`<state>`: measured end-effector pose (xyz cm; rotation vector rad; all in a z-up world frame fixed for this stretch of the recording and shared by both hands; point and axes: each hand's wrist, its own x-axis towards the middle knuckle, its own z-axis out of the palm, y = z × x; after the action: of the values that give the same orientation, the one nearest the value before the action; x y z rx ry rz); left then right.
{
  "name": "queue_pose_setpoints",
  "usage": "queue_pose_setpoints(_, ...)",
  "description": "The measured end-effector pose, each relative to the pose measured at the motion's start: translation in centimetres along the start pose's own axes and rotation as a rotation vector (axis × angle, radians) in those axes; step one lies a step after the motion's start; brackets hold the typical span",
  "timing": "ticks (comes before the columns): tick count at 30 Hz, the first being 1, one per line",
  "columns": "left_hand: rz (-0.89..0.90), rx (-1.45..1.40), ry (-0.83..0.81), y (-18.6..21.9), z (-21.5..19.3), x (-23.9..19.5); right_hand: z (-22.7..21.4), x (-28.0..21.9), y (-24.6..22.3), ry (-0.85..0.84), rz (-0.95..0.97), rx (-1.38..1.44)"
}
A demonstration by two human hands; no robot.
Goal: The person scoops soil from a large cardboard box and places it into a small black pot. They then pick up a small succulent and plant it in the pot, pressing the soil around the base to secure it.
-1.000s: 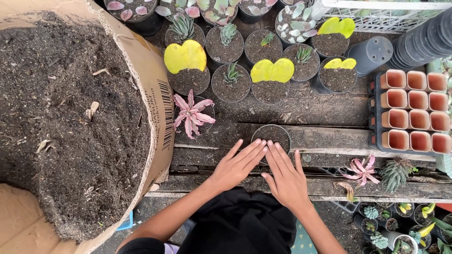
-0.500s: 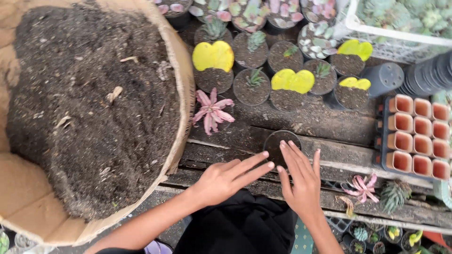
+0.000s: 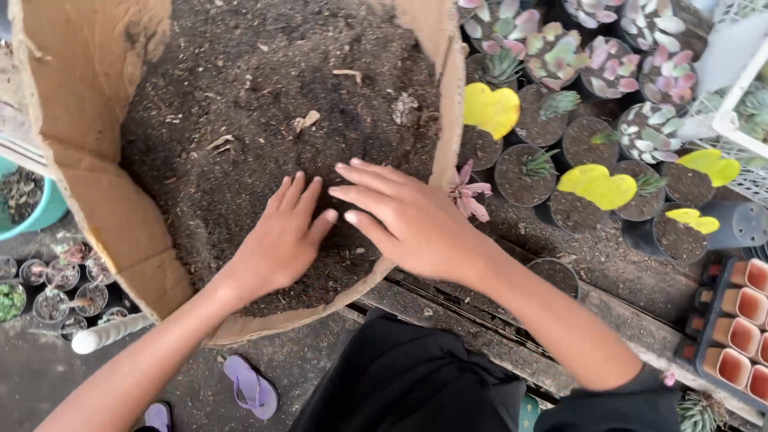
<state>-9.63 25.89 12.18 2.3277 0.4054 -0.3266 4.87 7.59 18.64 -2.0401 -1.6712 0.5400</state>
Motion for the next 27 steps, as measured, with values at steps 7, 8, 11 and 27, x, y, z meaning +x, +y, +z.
queue_pose_setpoints(7,-0.360,-0.516,0.008,1.2,-2.1,-1.2,2.2,8.2,0.1,-0.520,0.304,0.101)
queue_pose_setpoints(8,-0.364,-0.594,0.045,1.4,-2.1,-1.2,2.7,8.4,0.3,-0.557,0.350,0.106)
queue_pose_setpoints(11,-0.358,-0.699,0.120,2.4,-2.0,-1.8,4.2,8.0,0.9,-0.582,0.391,0.082)
queue_pose_setpoints(27,-0.246,-1.200,0.448,6.1,2.1,-2.0,5.1,5.2,-1.9,-0.300,0.509,0.506)
